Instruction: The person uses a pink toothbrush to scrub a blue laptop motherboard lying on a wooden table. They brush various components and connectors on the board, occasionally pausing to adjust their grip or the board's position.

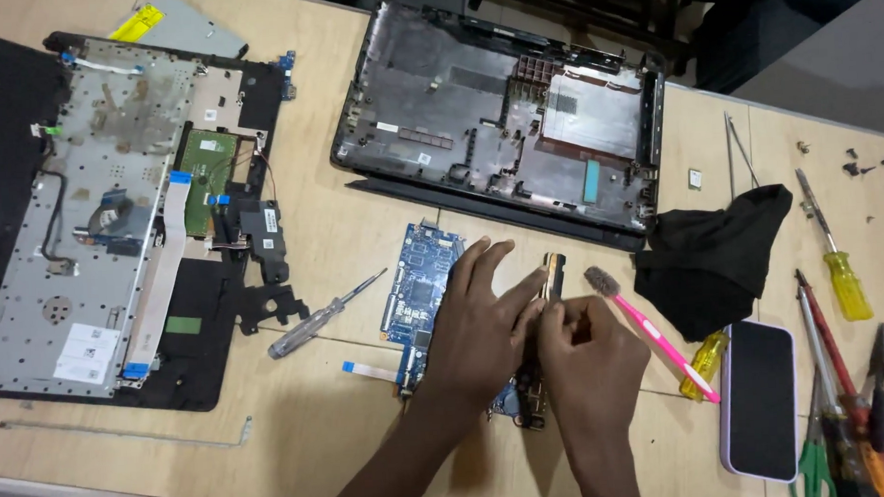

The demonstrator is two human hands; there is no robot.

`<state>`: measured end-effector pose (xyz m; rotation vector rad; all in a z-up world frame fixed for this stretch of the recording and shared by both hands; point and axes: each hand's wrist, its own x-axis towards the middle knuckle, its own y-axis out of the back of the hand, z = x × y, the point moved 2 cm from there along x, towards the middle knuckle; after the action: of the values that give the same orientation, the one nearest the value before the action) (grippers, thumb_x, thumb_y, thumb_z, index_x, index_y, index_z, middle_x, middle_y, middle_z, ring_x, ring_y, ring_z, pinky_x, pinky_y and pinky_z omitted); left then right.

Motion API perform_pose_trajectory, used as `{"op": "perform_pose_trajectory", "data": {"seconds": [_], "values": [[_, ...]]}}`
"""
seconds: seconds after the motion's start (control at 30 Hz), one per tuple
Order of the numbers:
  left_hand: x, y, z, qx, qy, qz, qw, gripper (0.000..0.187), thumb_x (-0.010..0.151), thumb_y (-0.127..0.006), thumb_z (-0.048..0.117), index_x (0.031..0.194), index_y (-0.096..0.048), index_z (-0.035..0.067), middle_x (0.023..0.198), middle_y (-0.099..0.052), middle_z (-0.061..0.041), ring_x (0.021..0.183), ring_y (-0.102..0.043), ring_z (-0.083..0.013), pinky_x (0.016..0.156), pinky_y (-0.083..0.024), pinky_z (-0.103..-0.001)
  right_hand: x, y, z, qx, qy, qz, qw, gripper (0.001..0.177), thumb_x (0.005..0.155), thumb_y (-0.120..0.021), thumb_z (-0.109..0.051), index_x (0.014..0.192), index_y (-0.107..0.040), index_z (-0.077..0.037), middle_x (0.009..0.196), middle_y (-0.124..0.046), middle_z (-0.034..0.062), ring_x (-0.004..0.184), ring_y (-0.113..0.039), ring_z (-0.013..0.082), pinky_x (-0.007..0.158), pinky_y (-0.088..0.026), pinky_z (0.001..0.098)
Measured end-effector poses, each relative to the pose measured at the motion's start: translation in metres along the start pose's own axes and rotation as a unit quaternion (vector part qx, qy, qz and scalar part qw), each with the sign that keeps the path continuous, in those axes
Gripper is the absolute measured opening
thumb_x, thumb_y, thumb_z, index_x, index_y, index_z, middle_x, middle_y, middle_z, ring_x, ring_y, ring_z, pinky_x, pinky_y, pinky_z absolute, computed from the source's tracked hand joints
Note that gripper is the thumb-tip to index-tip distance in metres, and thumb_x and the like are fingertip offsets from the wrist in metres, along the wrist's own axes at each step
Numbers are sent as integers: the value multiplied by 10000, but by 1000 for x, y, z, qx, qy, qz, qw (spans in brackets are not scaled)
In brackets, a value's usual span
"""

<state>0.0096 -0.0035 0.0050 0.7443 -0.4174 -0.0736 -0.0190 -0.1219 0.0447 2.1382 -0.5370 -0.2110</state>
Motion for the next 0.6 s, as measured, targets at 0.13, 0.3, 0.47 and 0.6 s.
{"op": "perform_pose_trajectory", "data": {"seconds": [0.13,0.3,0.47,0.6], "values": [[-1,2,2,-8,-14,14,1000,277,984,-665,162,1250,-734,125,1407,-541,-217,1395,-420,-433,1116,-422,-544,11,-7,-1,21,17,10,1000,136,943,-660,-107,871,-766,-63,662,-718,44,568,-627,135,580,-514,308],[-1,-1,0,10,-5,20,1000,280,979,-677,229,1238,-755,158,1343,-587,-211,1385,-494,-448,1125,-443,-545,21,-17,9,33,79,111,990,37,850,-754,-118,847,-769,-85,600,-664,117,625,-689,342,653,-550,425],[1,1,0,5,-11,15,1000,295,953,-701,188,1239,-756,147,1341,-586,-218,1380,-493,-462,1119,-441,-558,23,-23,12,22,64,142,988,44,813,-792,-157,833,-771,-123,589,-654,99,647,-702,328,673,-555,434],[1,0,0,2,-19,21,1000,313,922,-692,136,1228,-758,141,1339,-579,-222,1366,-489,-478,1123,-434,-566,25,-28,17,53,57,158,984,40,787,-802,-121,797,-766,-135,558,-636,67,576,-675,276,634,-551,385]]}}
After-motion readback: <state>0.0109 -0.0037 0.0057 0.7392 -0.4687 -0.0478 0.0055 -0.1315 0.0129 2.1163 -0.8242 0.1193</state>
